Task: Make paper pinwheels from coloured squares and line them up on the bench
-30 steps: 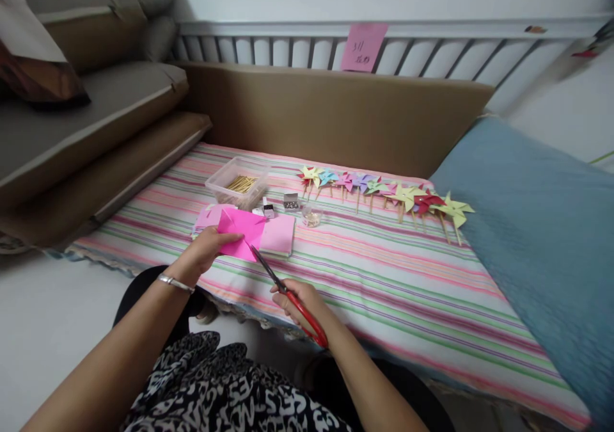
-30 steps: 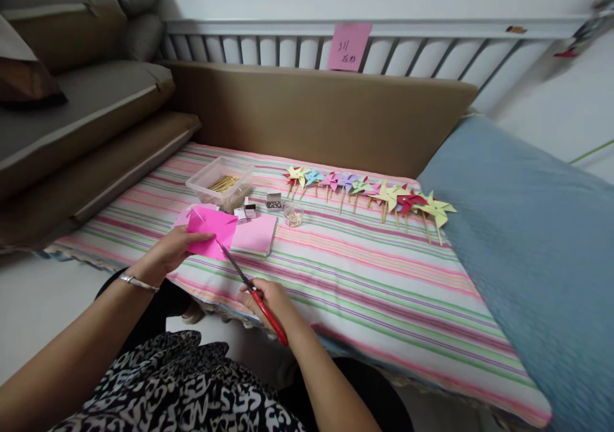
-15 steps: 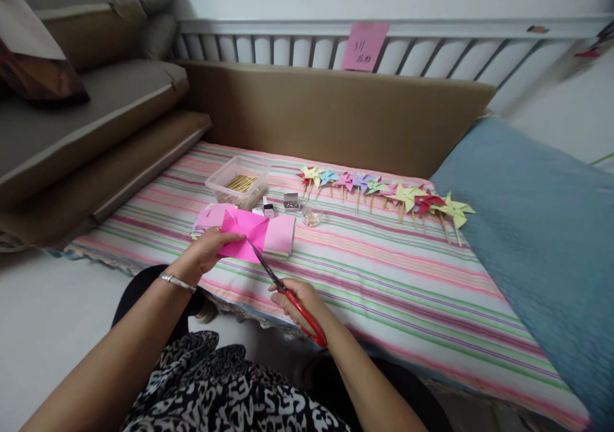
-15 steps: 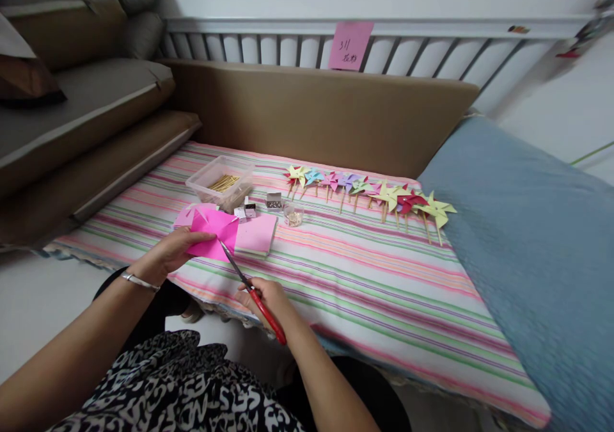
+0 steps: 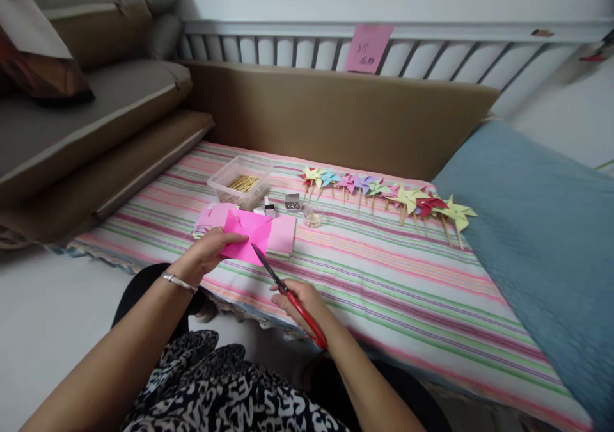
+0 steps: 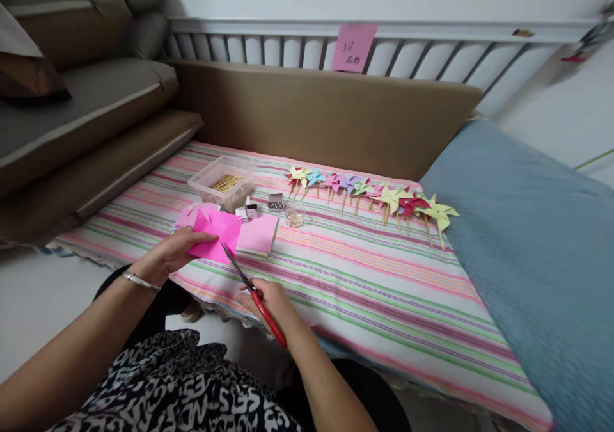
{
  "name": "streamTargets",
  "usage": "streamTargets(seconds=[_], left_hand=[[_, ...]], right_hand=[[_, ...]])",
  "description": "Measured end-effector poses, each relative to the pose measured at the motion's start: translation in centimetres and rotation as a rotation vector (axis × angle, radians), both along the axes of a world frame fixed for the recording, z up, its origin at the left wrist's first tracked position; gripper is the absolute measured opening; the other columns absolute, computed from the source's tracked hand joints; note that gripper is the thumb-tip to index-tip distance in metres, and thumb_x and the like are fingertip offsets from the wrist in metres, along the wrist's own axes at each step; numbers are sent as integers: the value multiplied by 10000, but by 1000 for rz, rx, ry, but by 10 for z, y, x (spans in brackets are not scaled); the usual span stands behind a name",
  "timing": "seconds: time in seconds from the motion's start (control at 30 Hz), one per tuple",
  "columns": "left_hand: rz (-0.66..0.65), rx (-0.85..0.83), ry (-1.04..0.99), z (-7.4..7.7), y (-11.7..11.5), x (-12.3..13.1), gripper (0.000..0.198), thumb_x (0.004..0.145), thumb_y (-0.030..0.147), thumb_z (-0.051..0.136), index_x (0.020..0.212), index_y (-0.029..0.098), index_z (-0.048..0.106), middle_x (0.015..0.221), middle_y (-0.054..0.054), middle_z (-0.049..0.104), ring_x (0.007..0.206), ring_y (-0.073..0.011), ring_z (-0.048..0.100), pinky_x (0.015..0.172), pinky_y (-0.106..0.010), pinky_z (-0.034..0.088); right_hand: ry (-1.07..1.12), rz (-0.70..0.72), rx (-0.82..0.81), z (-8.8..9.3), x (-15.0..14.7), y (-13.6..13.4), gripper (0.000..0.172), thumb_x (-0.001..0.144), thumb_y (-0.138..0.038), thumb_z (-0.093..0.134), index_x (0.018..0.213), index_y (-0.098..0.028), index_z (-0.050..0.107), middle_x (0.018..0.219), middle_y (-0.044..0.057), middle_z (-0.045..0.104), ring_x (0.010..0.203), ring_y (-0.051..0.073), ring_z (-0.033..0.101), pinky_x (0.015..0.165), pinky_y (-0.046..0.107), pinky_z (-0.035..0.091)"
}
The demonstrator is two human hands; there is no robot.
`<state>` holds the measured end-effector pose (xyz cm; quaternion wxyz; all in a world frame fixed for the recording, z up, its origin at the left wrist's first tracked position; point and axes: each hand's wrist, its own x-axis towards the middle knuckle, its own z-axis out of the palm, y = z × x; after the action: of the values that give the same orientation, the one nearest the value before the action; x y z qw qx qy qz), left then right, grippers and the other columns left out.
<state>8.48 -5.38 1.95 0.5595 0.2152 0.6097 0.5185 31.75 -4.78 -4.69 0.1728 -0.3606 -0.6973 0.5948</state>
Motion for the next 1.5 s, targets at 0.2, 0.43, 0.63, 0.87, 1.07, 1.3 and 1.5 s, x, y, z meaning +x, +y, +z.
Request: streamTargets(seconds=[0.2, 0.43, 0.63, 0.87, 1.07, 1.3, 1.5], left_hand=[[23, 8, 16, 1, 1, 1, 289, 470, 190, 841, 675, 101, 657, 569, -34, 668, 479, -146, 598, 472, -240, 449], [9, 9, 28, -10, 5, -6, 253, 484, 203, 830, 656, 128, 661, 594, -45, 686, 495, -165, 606, 489, -264, 464], [81, 10, 176, -7, 1, -27, 362, 447, 239, 839, 743, 93, 691, 638, -74, 709, 531, -198, 633, 525, -286, 485], [-293, -12, 188, -22, -8, -2, 264, 492, 199, 807, 729, 117, 728, 710, -112, 734, 616, -231, 663, 612, -320, 515], [-549, -45, 188, -33, -9, 46, 123, 555, 166, 750, 677, 165, 740, 669, -75, 730, 561, -194, 641, 528, -257, 471], [-481, -29, -47, -36, -3, 41, 274, 630, 250, 776, 876, 130, 753, 895, -131, 750, 731, -207, 681, 690, -278, 523], [-187, 91, -278, -45, -4, 66, 320, 619, 234, 801, 918, 142, 732, 958, -111, 745, 822, -215, 686, 775, -311, 543]], right_hand=[[-25, -18, 15, -2, -2, -1, 332, 775, -426, 625, 966, -159, 675, 601, -34, 480, 497, 86, 394, 487, 217, 327], [-83, 26, 152, 7, 3, 0, 228, 754, -322, 629, 924, -179, 678, 610, -26, 521, 541, 111, 448, 539, 229, 353], [-77, 233, 38, 5, 34, 8, 160, 845, -227, 452, 929, -196, 585, 592, -34, 539, 493, 103, 461, 495, 206, 358], [133, -252, 103, 5, 33, 30, 392, 806, -376, 582, 1137, -196, 472, 817, 9, 566, 655, 137, 557, 581, 255, 445], [227, -220, 24, 8, 14, 25, 409, 705, -198, 609, 1093, -203, 483, 788, -30, 530, 629, 108, 524, 593, 239, 436], [254, -329, 46, 12, 11, 23, 361, 690, -174, 537, 1049, -194, 507, 706, -53, 443, 544, 91, 400, 526, 221, 336], [401, -556, -6, -5, 4, 32, 390, 673, -224, 559, 1052, -200, 470, 737, -46, 462, 574, 105, 436, 538, 236, 363]])
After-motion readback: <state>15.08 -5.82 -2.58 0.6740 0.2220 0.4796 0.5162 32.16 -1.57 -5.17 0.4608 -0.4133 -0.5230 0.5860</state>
